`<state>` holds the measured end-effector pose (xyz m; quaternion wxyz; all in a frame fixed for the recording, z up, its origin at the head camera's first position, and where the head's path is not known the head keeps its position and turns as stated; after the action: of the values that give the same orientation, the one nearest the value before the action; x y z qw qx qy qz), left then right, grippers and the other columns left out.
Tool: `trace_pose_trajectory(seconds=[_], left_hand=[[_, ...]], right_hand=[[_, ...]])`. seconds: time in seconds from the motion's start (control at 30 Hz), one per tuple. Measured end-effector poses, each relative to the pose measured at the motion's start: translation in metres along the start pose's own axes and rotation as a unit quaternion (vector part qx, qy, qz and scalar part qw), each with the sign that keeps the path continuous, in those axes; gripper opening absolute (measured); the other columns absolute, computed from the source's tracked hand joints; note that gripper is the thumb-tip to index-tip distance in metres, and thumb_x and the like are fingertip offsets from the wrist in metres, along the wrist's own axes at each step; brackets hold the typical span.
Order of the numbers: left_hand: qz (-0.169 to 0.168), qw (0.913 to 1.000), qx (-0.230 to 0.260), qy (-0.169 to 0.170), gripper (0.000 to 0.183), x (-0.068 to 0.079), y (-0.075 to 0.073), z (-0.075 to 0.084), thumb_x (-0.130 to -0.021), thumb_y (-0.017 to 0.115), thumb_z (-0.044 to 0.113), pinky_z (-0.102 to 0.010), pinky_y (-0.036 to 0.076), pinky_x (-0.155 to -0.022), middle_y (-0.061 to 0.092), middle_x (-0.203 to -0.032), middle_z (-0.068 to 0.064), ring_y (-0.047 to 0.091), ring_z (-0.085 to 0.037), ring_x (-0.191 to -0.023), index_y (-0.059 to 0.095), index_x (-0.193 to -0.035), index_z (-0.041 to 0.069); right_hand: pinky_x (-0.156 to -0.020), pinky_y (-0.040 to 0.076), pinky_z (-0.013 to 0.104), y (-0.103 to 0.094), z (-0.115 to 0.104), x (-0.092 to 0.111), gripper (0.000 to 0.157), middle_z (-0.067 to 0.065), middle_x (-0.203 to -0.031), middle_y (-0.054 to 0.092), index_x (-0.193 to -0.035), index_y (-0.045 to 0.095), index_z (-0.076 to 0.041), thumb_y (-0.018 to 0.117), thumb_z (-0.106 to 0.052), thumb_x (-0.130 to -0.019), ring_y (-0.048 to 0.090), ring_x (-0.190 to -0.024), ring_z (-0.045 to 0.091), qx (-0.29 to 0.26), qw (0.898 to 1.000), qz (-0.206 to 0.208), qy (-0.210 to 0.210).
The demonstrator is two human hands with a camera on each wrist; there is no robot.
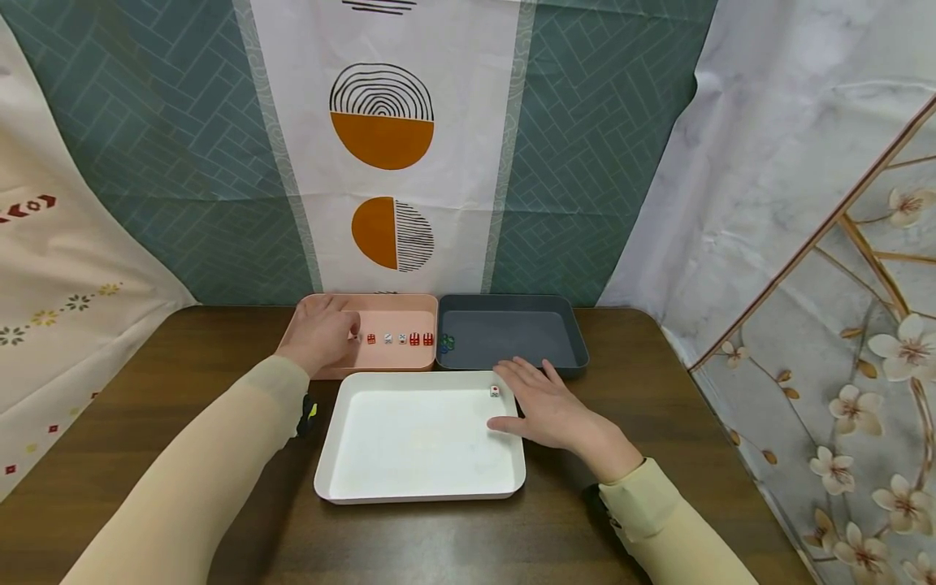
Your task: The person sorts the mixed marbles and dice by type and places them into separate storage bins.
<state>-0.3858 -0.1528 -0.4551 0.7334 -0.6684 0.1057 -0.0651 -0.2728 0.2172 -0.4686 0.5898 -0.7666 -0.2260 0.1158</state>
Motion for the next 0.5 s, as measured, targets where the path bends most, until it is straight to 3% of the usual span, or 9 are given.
trace_pose_trajectory(seconds=[0.23, 0.5], left_hand=[[0.021, 0.9995, -0.024, 0.008, 0.016, 0.006, -0.012, 0.005, -0.098, 0.079, 0.017, -0.079, 0.016, -0.123, 0.062, -0.14, -0.023, 0.04, -0.051, -0.146, 0.077, -0.113, 0.01], [0.027, 0.9993, -0.021, 0.014, 0.029, 0.01, -0.024, 0.009, -0.097, 0.087, 0.017, -0.083, 0.016, -0.121, 0.057, -0.15, -0.026, 0.033, -0.053, -0.155, 0.076, -0.12, 0.005]], right_hand=[[-0.134, 0.005, 0.062, 0.0, 0.0, 0.001, 0.094, 0.01, -0.178, 0.035, -0.172, 0.037, -0.011, 0.075, -0.059, -0.102, 0.02, -0.168, 0.033, -0.004, 1.0, 0.004, -0.005], [-0.134, 0.004, 0.062, 0.001, 0.001, 0.0, 0.093, 0.01, -0.178, 0.034, -0.173, 0.036, -0.011, 0.074, -0.059, -0.103, 0.02, -0.168, 0.033, -0.003, 1.0, 0.003, -0.005]])
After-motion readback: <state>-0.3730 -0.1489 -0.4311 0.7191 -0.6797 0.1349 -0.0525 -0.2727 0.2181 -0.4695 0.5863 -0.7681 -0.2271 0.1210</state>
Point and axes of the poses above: each hand's wrist, its own x-axis away from the middle knuckle, its own y-axis out of the palm, z = x × y, the point moved 4 cm from there along -x, towards the middle knuckle
